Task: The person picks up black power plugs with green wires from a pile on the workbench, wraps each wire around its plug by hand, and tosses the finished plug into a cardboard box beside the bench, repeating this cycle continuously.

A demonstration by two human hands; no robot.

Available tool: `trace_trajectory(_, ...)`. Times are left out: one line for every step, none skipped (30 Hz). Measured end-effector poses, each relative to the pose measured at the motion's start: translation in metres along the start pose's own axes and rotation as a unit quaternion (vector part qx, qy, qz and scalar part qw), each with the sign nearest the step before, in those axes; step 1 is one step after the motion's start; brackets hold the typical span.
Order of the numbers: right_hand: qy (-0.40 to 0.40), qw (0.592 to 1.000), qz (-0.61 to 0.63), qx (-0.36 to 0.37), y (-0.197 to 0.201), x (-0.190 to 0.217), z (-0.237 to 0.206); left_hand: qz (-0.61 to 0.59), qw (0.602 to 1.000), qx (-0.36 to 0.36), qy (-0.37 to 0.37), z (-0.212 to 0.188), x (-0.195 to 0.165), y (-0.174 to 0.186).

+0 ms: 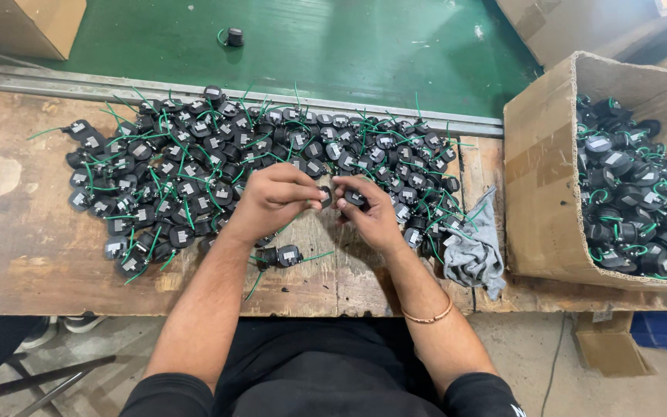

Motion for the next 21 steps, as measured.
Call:
trace_trajectory(0.017, 1.000, -0.011, 0.006, 0.000, 0.001, 0.000, -0.027, 0.999, -0.025, 0.007, -0.001, 0.001, -0.001)
trace_trajectory(0.034, 0.999, -0.021, 0.011, -0.001, 0.002, 0.000, -0.055, 0.997, -0.050, 0.014, -0.003, 0.003, -0.002)
trace_trajectory(0.047, 0.998, -0.018, 0.042, -0.002, 0.003, -0.001, -0.082, 0.994, -0.075, 0.020, -0.005, 0.004, -0.004)
trace_trajectory(0.061, 0.995, -0.015, 0.074, -0.004, 0.004, -0.003, -0.092, 0.993, -0.076, 0.022, -0.007, 0.004, -0.008)
trace_trajectory(0.075, 0.991, -0.011, 0.106, -0.007, 0.005, -0.005, -0.102, 0.991, -0.077, 0.024, -0.008, 0.005, -0.014)
trace_trajectory(0.097, 0.987, -0.043, 0.121, -0.011, 0.006, -0.006, -0.111, 0.990, -0.080, 0.026, -0.008, 0.005, -0.019)
trace_trajectory(0.119, 0.981, -0.074, 0.136, -0.017, 0.006, -0.008, -0.076, 0.994, -0.082, 0.011, -0.008, 0.004, -0.021)
trace_trajectory(0.141, 0.973, -0.105, 0.151, -0.022, 0.007, -0.009, -0.041, 0.996, -0.083, -0.003, -0.008, 0.003, -0.023)
trace_trajectory(0.123, 0.974, -0.111, 0.151, -0.025, 0.004, -0.010, -0.007, 0.996, -0.084, -0.017, -0.009, 0.002, -0.024)
trace_trajectory(0.105, 0.976, -0.117, 0.151, -0.028, 0.001, -0.010, -0.005, 0.996, -0.085, -0.018, -0.009, 0.001, -0.024)
trace_trajectory(0.087, 0.977, -0.124, 0.150, -0.029, -0.001, -0.010, -0.004, 0.996, -0.086, -0.019, -0.009, 0.000, -0.024)
trace_trajectory(0.105, 0.979, -0.107, 0.136, -0.027, 0.000, -0.009, -0.003, 0.996, -0.087, -0.020, -0.008, -0.001, -0.024)
trace_trajectory(0.123, 0.981, -0.090, 0.122, -0.024, 0.002, -0.009, -0.001, 0.996, -0.087, -0.027, -0.007, -0.002, -0.023)
trace_trajectory(0.141, 0.981, -0.073, 0.109, -0.021, 0.004, -0.008, 0.001, 0.996, -0.088, -0.034, -0.007, -0.004, -0.022)
trace_trajectory(0.130, 0.985, -0.070, 0.093, -0.017, 0.004, -0.007, 0.003, 0.995, -0.089, -0.041, -0.006, -0.006, -0.021)
trace_trajectory(0.118, 0.988, -0.067, 0.078, -0.012, 0.003, -0.007, -0.010, 0.997, -0.069, -0.028, -0.005, -0.006, -0.020)
trace_trajectory(0.107, 0.990, -0.063, 0.063, -0.009, 0.002, -0.007, -0.022, 0.998, -0.049, -0.015, -0.005, -0.006, -0.019)
trace_trajectory(0.098, 0.992, -0.057, 0.046, -0.008, 0.002, -0.007, -0.034, 0.999, -0.029, -0.003, -0.004, -0.006, -0.019)
trace_trajectory(0.090, 0.994, -0.050, 0.029, -0.007, 0.002, -0.006, -0.032, 0.999, -0.025, 0.001, -0.003, -0.006, -0.019)
trace_trajectory(0.082, 0.996, -0.044, 0.012, -0.006, 0.002, -0.005, -0.030, 0.999, -0.021, 0.004, -0.001, -0.005, -0.020)
trace_trajectory(0.091, 0.994, -0.066, 0.001, -0.006, 0.003, -0.005, -0.028, 0.999, -0.017, 0.009, -0.001, -0.004, -0.021)
Point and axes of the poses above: each hand's wrist, its own z-axis towards the middle knuckle, its own y-axis out of the back of the hand, x = y × z, the point moved 4 cm from there along z, towards the middle knuckle, and after that the axes turned 7 degrees about -z, right-handed, at the moved point
